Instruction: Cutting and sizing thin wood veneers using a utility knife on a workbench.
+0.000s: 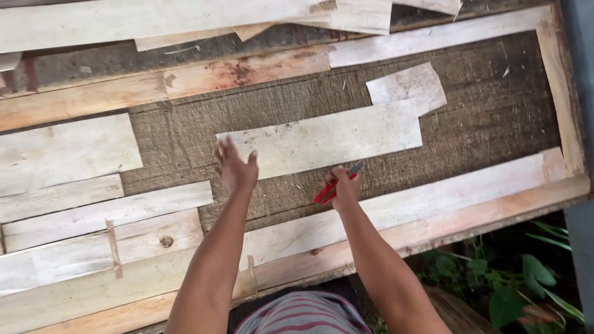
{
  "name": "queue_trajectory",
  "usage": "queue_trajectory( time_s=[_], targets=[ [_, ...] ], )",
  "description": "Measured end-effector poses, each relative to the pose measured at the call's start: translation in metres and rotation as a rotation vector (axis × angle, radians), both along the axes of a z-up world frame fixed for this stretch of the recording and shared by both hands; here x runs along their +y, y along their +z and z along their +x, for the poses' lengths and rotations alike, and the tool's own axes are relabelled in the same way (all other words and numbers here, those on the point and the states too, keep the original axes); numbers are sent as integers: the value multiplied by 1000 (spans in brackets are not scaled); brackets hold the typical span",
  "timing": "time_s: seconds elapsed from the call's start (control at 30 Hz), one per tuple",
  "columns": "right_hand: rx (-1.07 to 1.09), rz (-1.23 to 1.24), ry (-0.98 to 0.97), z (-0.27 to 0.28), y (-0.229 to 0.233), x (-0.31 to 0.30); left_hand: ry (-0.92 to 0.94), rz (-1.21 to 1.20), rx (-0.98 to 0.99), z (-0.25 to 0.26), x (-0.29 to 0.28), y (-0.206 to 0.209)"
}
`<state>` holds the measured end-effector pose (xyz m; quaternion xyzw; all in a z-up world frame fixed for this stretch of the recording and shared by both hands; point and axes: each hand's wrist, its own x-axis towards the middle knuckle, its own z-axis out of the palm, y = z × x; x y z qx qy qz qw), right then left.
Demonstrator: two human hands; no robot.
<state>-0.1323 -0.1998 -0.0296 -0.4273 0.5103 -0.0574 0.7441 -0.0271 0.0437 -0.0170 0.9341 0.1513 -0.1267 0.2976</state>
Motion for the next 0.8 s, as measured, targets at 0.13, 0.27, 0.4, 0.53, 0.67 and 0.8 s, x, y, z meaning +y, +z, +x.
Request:
queue_trajectory(
  time_s=[0.13, 0.27, 0.4, 0.53, 0.67, 0.8],
  targets=[
    [34, 149, -36, 13, -6, -16, 207, -91, 70, -11, 25, -85],
    [38, 262, -85, 11, -18, -28, 485, -237, 92, -9, 40, -108],
    [88, 277, -87, 3, -46, -40, 566, -382, 54, -28, 26, -55],
    [75, 302, -39, -5, -20, -29, 553, -425, -16, -34, 31, -70],
    [39, 361, 54, 5, -18, -23, 572, -514, -46, -42, 38, -80],
    [-162, 565, 86, -1, 6, -15, 635, -543, -40, -57, 29, -63]
  ],
)
